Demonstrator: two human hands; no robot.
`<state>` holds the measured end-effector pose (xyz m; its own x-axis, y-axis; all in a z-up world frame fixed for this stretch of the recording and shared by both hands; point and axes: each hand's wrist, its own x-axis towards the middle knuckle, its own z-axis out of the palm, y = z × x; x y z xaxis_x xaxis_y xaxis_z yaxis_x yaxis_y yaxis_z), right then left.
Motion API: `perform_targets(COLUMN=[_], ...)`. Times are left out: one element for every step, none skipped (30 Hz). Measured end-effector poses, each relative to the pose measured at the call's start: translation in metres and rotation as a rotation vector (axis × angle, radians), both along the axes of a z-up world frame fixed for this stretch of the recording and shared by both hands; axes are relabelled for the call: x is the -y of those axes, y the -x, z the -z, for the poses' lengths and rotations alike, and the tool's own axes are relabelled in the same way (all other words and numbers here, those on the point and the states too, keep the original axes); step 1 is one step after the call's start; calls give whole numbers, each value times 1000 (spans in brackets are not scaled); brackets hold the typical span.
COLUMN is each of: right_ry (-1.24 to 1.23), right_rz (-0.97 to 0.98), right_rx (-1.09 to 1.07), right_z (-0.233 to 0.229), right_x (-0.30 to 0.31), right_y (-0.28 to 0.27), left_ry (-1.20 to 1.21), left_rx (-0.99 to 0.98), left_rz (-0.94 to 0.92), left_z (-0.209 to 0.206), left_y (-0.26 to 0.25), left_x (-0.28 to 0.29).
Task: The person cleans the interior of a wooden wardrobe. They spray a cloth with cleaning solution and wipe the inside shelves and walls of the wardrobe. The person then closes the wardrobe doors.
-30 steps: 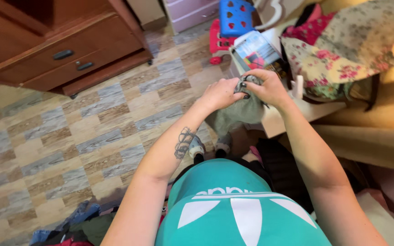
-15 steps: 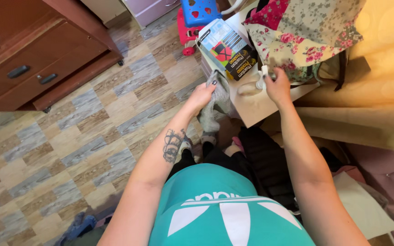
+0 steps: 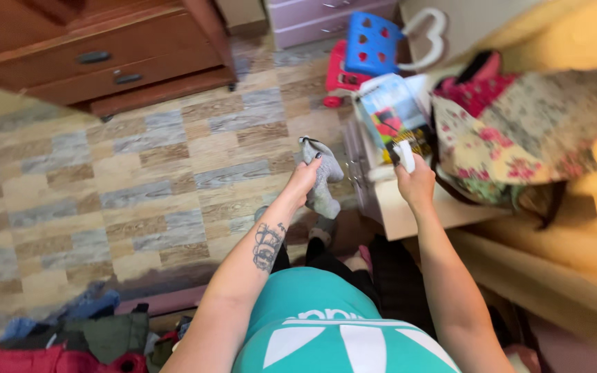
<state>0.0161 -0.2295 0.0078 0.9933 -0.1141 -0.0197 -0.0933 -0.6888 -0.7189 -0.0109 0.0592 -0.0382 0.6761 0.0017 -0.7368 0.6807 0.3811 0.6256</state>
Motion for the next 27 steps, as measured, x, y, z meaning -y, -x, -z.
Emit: perform_targets(right_ry=[-46, -93, -140, -154, -168, -181, -186, -192, -197, -202, -206, -210, -231, -252, -274, -261, -248, -235, -241, -248, -254, -262, -268, -273, -314, -354, -393], right_rz=[-56, -112, -165, -209, -249, -290, -335, -381, -421, -447, -470, -493, -497, -502, -506, -503, -501, -499, -517, -536, -554, -569, -584, -599, -697, -795, -892], right_rx=[25, 49, 74, 92, 111, 130, 140, 149, 159, 200, 242, 285, 280, 276, 272, 258, 241, 225, 266, 308, 346, 294, 242, 190, 250, 310, 364], right_z=[-15, -30, -44, -59, -74, -89, -101, -113, -126, -137, -148, -157, -165, -173, -180, -187, -191, -194, -196, -198, -199, -201, -201, -201, -202, -201, -198], right_x=[-19, -39, -59, -79, -100, -122, -143, -166, -190, -216, -242, -267, -293, -319, -343, -367, -391, -414, -436, -457, -477, -495, -510, -525, -538, -548, -557], right_y=[-3, -6, -11, -16, -19, -21, -24, -28, -31, -33, -35, -37, -40, -43, -46, -49, -52, -54, -55, -56, -57, -59, -62, -65, -68, -73, -77], left_ry=[-6, -13, -20, -49, -78, -107, -171, -236, -302, -366, -430, -496, -550, -605, -661, -742, -822, -902, -767, -630, -489, -646, -802, -959, -966, -972, -975], left_rx=[24, 48, 74, 133, 193, 253, 305, 355, 404, 470, 535, 600, 653, 704, 754, 741, 723, 704, 587, 472, 356, 441, 525, 607, 596, 584, 568], left_rz=[-43, -87, -127, -168, -206, -243, -254, -266, -272, -239, -202, -164, -97, -29, 42, 37, 32, 25, -10, -44, -76, -77, -75, -71, -21, 30, 82], left_z=[7, 14, 20, 23, 23, 20, 15, 7, -5, -19, -34, -51, -70, -90, -112, -134, -153, -169, -181, -190, -194, -194, -191, -187, -184, -183, -183], left_y=[1, 0, -2, -3, -3, -4, -5, -7, -8, -9, -9, -9, -7, -2, 1, 2, 3, 2, 3, 4, 3, 1, -1, -3, -4, -6, -7], left_x=[-12, -25, -37, -49, -61, -74, -88, -102, -118, -136, -153, -171, -188, -204, -220, -235, -249, -264, -278, -293, -307, -324, -341, -356, -371, -387, -399])
